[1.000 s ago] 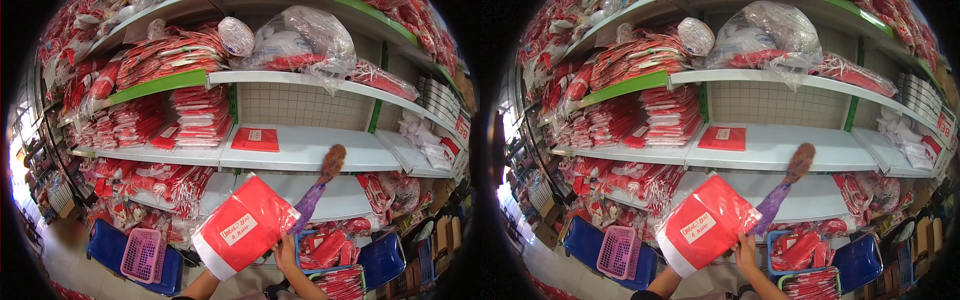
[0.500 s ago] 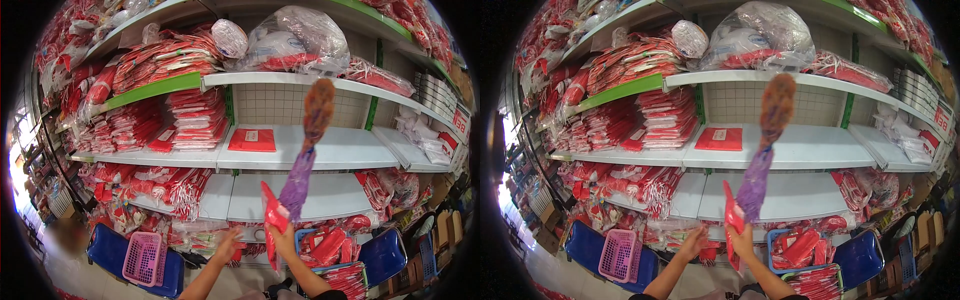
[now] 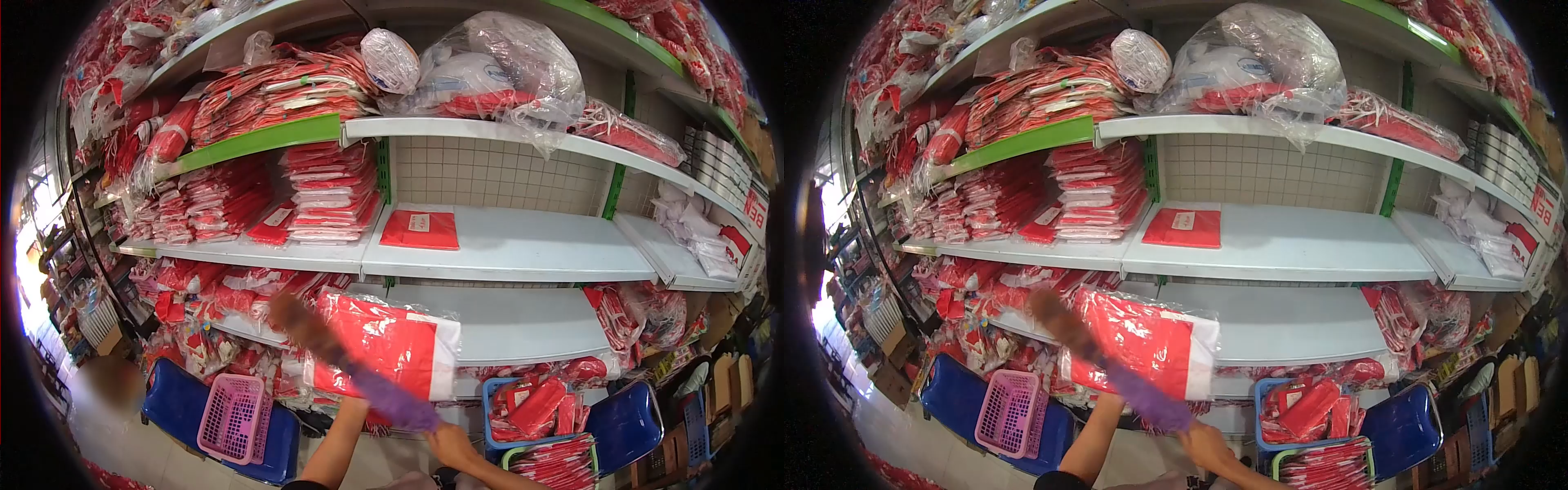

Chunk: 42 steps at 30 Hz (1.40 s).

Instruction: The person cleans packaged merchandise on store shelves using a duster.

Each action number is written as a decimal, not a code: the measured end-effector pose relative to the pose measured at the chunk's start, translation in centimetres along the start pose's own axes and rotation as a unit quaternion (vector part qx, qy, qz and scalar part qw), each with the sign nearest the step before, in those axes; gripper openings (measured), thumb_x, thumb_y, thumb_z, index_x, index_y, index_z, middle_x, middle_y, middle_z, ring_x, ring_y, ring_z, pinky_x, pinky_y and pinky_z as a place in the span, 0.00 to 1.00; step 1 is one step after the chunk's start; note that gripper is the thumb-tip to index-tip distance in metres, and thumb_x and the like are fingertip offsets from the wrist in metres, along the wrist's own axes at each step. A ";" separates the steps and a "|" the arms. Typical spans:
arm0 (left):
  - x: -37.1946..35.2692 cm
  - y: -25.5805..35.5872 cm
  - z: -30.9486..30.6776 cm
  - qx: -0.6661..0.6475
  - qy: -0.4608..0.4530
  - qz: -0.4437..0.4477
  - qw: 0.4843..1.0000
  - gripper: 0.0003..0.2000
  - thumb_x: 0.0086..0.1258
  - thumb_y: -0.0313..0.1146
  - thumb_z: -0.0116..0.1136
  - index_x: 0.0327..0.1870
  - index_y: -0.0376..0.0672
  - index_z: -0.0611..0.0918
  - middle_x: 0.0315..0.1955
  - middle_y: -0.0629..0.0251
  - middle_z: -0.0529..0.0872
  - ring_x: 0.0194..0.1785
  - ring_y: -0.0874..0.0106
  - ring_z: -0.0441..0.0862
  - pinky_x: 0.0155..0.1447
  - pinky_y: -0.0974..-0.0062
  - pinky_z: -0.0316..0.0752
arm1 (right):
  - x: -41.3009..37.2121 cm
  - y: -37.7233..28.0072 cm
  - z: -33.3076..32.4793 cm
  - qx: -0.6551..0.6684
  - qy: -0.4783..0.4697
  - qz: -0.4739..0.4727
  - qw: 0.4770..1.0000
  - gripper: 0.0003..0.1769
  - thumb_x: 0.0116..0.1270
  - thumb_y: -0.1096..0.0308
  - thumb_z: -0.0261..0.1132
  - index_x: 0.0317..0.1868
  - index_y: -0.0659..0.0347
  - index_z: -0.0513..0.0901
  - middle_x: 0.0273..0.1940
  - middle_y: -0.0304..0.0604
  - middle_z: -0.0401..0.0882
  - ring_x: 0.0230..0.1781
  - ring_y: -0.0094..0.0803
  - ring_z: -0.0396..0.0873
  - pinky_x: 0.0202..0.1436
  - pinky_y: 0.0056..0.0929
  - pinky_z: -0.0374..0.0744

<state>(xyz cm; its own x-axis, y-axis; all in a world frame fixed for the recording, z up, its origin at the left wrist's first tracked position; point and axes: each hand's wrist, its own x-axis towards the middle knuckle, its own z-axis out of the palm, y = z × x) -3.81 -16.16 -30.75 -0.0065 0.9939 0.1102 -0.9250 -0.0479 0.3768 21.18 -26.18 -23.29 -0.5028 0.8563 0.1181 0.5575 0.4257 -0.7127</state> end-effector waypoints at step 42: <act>2.8 -1.0 -1.6 -0.003 0.017 -0.042 0.999 0.25 0.73 0.53 0.32 0.64 0.48 0.65 0.62 0.64 0.69 0.62 0.61 0.67 0.66 0.62 0.62 | 4.7 6.9 -3.5 -0.155 0.055 -0.049 0.985 0.21 0.62 0.55 0.58 0.36 0.70 0.76 0.26 0.60 0.77 0.26 0.57 0.77 0.33 0.50 0.74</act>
<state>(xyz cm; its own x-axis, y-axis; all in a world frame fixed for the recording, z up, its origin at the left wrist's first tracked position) -3.48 -13.21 -32.32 0.0592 0.9971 0.0469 -0.9254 0.0372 0.3772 24.98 -18.24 -25.26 -0.4993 0.8258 0.2621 0.6935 0.5622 -0.4505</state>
